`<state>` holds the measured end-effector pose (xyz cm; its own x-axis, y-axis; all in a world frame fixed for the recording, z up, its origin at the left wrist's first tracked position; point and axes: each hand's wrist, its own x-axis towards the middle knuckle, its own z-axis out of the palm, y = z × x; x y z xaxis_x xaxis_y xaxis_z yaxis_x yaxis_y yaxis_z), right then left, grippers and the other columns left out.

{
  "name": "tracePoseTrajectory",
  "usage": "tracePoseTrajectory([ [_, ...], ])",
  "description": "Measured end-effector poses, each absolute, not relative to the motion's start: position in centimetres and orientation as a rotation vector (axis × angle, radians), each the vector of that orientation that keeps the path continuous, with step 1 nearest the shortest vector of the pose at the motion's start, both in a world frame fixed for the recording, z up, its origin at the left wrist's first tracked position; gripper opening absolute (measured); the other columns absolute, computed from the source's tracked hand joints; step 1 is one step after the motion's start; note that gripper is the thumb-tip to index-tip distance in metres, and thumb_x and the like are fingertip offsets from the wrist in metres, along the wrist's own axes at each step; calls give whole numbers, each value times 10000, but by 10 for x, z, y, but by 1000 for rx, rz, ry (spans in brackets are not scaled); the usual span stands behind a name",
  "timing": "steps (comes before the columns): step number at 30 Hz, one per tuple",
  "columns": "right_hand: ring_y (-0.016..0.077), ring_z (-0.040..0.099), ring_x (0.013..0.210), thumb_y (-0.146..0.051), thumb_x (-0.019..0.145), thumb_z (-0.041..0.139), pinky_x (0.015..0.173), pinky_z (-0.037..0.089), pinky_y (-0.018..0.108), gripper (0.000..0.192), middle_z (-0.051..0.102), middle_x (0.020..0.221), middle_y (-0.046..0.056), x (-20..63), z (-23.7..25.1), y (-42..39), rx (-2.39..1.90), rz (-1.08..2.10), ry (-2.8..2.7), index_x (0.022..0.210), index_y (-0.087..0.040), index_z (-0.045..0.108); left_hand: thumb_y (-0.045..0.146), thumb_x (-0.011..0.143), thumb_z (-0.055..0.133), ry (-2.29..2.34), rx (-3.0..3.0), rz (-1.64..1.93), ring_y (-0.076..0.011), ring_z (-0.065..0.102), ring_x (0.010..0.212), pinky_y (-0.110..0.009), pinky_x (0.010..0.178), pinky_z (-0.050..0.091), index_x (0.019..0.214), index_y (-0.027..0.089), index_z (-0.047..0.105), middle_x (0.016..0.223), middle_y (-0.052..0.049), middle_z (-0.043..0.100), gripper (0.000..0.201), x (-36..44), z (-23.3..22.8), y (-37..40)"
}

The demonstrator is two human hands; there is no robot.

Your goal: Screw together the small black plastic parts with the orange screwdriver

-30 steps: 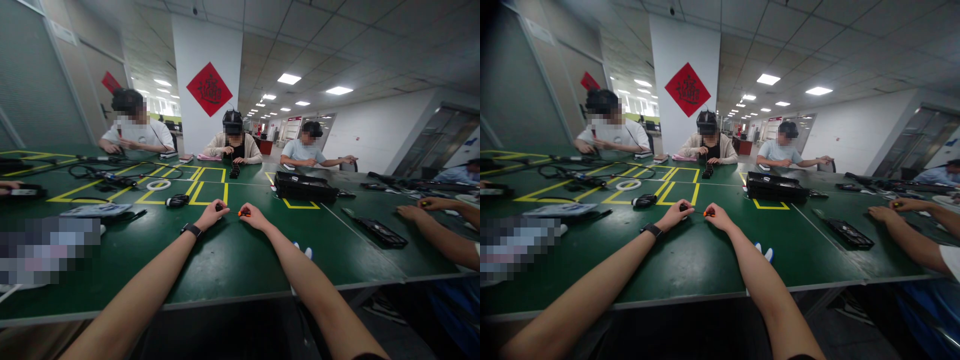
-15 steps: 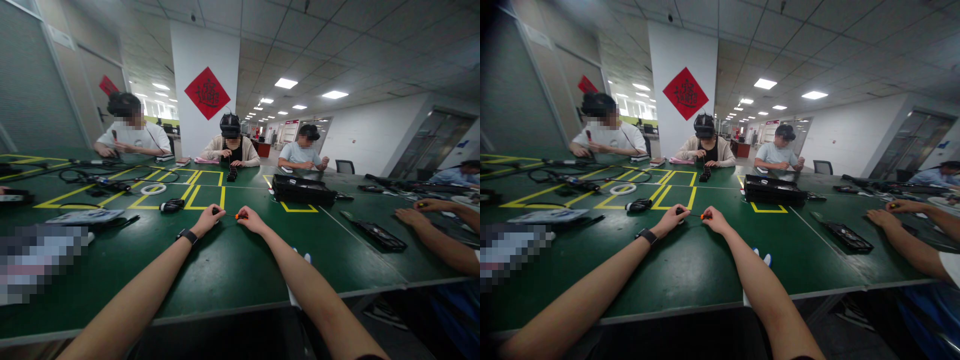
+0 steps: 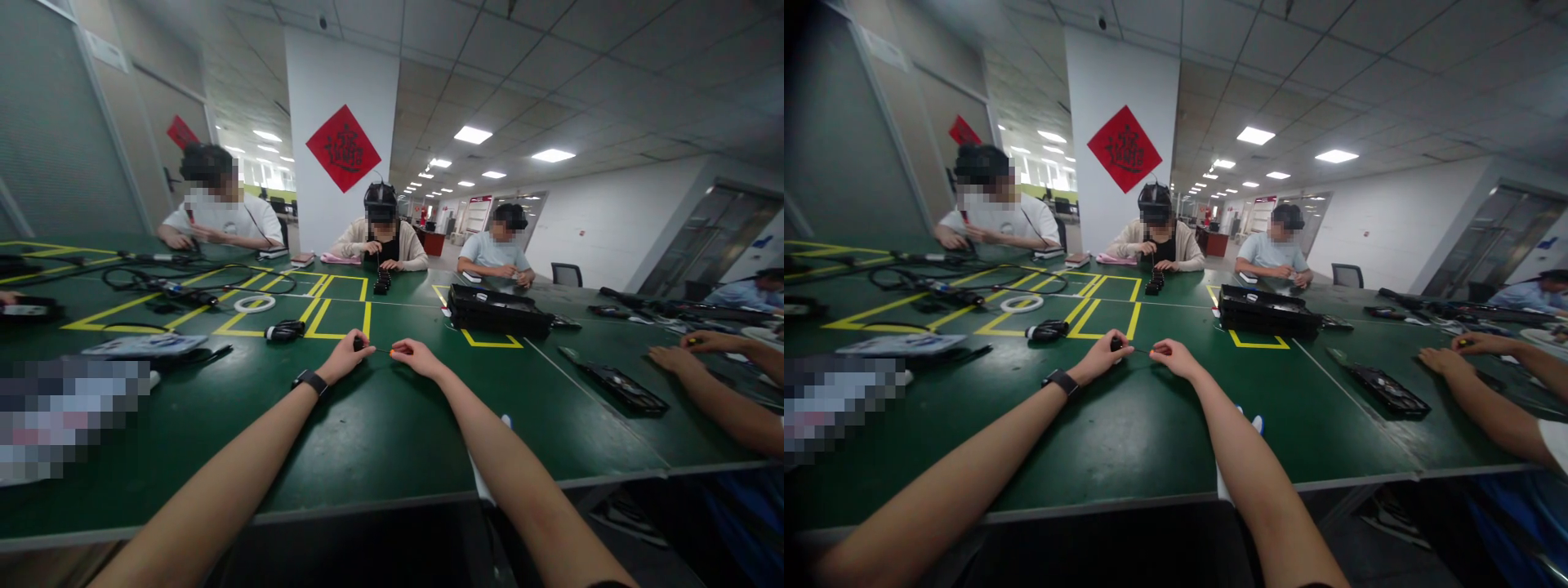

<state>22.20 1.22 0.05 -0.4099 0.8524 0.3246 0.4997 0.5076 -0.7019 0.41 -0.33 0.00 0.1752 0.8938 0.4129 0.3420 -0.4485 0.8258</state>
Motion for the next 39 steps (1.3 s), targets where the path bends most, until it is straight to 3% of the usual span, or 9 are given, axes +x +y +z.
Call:
tracePoseTrajectory([
  [5, 150, 552, 784, -319, 814, 515, 769, 405, 292, 224, 635, 823, 43, 223, 4, 12, -1120, 650, -2100, 784, -153, 663, 194, 622, 624, 1092, 1935, 1211, -141, 540, 752, -301, 747, 431, 906, 189, 485, 793, 6, 551, 316, 1, 1, -2],
  [15, 131, 589, 785, -292, 739, 614, 743, 452, 272, 215, 645, 871, 44, 227, 3, 11, -1069, 751, -2081, 900, -149, 612, 95, 634, 488, 1037, 2141, 1198, -132, 529, 732, -294, 756, 420, 985, 203, 457, 779, 16, 523, 369, -5, -3, 4],
  [26, 134, 580, 752, -274, 710, 637, 718, 453, 277, 202, 636, 820, 32, 234, 5, 9, -1099, 686, -2152, 871, -154, 617, -21, 599, 399, 1244, 2497, 1103, -206, 510, 880, -347, 800, 407, 987, 202, 504, 906, -61, 523, 460, -4, -1, -2],
  [35, 104, 554, 667, -233, 694, 643, 629, 442, 224, 186, 611, 752, -2, 234, 8, 8, -1193, 597, -2201, 859, -158, 602, -57, 597, 390, 1303, 2569, 1050, -195, 515, 928, -329, 827, 415, 1096, 216, 456, 979, -60, 484, 572, -2, -2, -7],
  [39, 97, 541, 653, -237, 731, 601, 607, 423, 211, 209, 598, 755, -7, 233, 8, 7, -1299, 512, -2168, 925, -166, 568, 3, 642, 446, 1324, 2471, 1186, -194, 516, 925, -341, 831, 422, 1083, 168, 431, 1025, -83, 477, 471, -3, -5, -4],
])
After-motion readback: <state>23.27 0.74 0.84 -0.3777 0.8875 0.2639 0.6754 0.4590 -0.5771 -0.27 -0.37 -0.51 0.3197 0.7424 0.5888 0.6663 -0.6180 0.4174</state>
